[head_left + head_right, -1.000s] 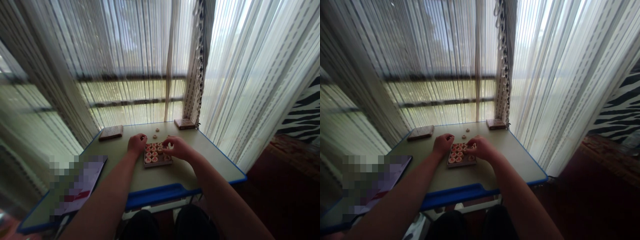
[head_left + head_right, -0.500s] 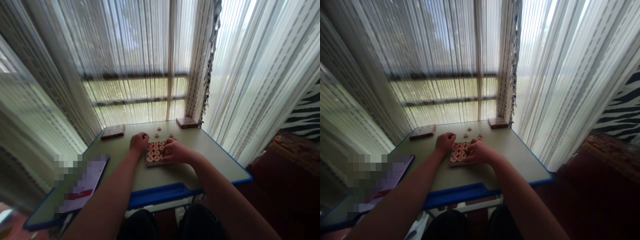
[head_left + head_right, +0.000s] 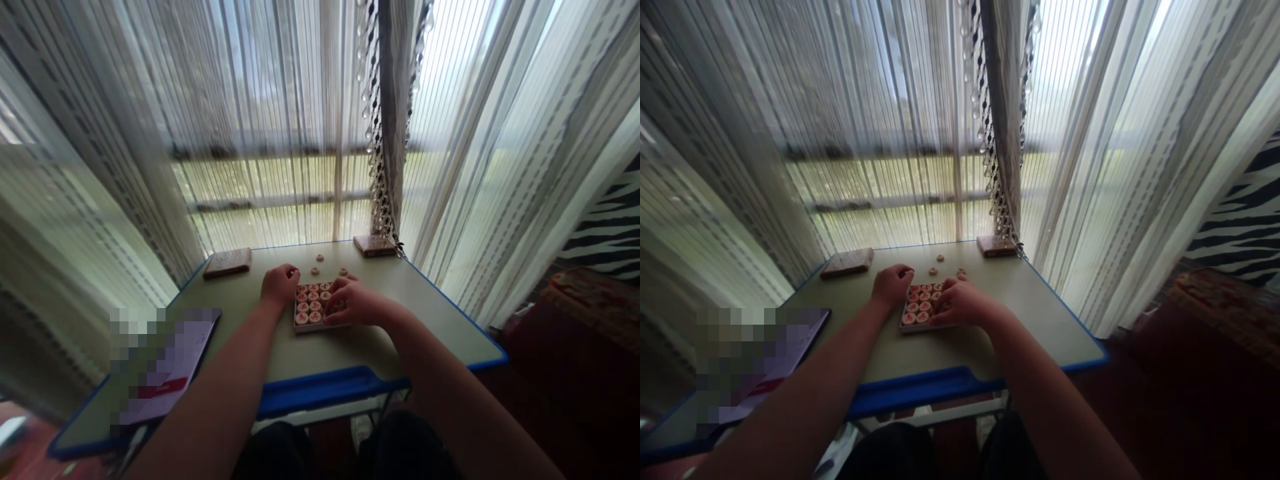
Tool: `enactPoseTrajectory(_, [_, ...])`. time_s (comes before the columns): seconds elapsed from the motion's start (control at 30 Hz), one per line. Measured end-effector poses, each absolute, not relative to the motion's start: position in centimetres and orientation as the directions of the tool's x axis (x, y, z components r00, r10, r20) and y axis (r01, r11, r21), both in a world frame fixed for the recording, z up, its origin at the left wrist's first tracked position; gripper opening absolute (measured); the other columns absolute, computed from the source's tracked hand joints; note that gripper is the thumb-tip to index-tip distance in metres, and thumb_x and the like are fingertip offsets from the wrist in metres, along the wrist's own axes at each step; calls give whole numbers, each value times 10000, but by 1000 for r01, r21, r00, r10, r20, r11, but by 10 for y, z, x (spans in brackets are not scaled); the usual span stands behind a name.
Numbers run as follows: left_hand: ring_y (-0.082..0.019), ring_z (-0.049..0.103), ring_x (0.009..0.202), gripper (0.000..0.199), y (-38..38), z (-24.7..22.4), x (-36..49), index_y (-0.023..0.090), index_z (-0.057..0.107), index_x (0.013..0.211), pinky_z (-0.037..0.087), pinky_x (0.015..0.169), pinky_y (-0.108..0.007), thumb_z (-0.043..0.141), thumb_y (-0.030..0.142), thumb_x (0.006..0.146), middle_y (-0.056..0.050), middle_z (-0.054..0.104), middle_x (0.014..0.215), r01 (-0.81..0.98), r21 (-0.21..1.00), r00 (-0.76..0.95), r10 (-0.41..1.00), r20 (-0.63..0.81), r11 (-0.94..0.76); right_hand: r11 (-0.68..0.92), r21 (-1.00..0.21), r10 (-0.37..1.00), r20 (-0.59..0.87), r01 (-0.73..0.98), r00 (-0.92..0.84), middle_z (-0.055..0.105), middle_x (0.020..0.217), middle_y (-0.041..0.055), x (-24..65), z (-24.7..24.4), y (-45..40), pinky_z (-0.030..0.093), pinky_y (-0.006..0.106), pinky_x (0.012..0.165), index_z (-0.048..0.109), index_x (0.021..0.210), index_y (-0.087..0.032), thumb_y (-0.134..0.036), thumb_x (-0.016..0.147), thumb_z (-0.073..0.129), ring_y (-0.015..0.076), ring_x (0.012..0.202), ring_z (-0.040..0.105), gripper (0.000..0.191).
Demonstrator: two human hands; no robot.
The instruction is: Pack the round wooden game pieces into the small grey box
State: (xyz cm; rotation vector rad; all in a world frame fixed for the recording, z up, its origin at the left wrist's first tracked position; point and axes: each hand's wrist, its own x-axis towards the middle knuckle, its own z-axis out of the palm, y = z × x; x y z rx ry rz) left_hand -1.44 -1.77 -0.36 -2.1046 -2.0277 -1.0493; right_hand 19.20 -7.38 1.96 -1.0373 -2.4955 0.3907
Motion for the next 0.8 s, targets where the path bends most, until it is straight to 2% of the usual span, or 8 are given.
enactPoseTrajectory(0.07, [-159,601,738,287,-17,-5,-15,195,678,825,423,674,-232,447,342,739,-44,679,783,897,415,-78,872,483,-149,692,-399,716,270,602,-644,535,910,36,192,21,-74,273,343,900,706,772,-262,-468,623,661,197,930,458,258])
enactPoseTrajectory(0.13, [-160,601,736,284,-16,-6,-15,197,678,819,422,669,-233,448,341,736,-41,679,778,897,412,-70,867,493,-161,704,-397,705,288,589,-648,549,884,39,192,21,-72,254,344,906,701,769,-238,-436,726,577,179,914,471,237])
enactPoseTrajectory(0.2, [-162,601,736,283,-16,-6,-15,202,678,817,422,668,-237,448,344,734,-38,678,776,896,410,-66,862,502,-170,709,-396,700,301,583,-647,563,850,44,191,22,-71,243,342,906,693,760,-210,-382,817,467,163,897,483,289])
enactPoseTrajectory(0.27, [-163,601,737,285,-16,-5,-15,207,679,819,423,672,-240,445,347,735,-36,678,777,897,410,-73,862,502,-163,708,-389,702,295,589,-649,572,830,48,190,22,-71,244,338,897,685,734,-190,-354,843,426,160,892,486,326])
enactPoseTrajectory(0.57, [-161,603,734,288,-18,-3,-13,200,679,831,424,675,-236,443,343,746,-45,678,782,898,413,-69,875,480,-156,720,-378,682,234,582,-692,589,848,49,188,30,-78,266,335,878,689,751,-187,-361,796,497,172,904,483,262])
enactPoseTrajectory(0.7, [-160,604,738,286,-18,-3,-14,201,678,833,424,678,-235,447,347,747,-44,678,780,897,418,-80,879,471,-143,685,-440,712,235,581,-662,574,858,36,187,27,-74,296,315,879,698,768,-204,-215,728,545,173,906,481,159])
enactPoseTrajectory(0.8, [-163,604,748,289,-19,-1,-14,202,677,841,426,682,-236,445,349,748,-48,678,788,896,423,-89,880,466,-133,620,-506,783,339,600,-523,558,861,34,188,16,-60,353,272,845,687,828,-201,-104,697,485,160,885,493,260])
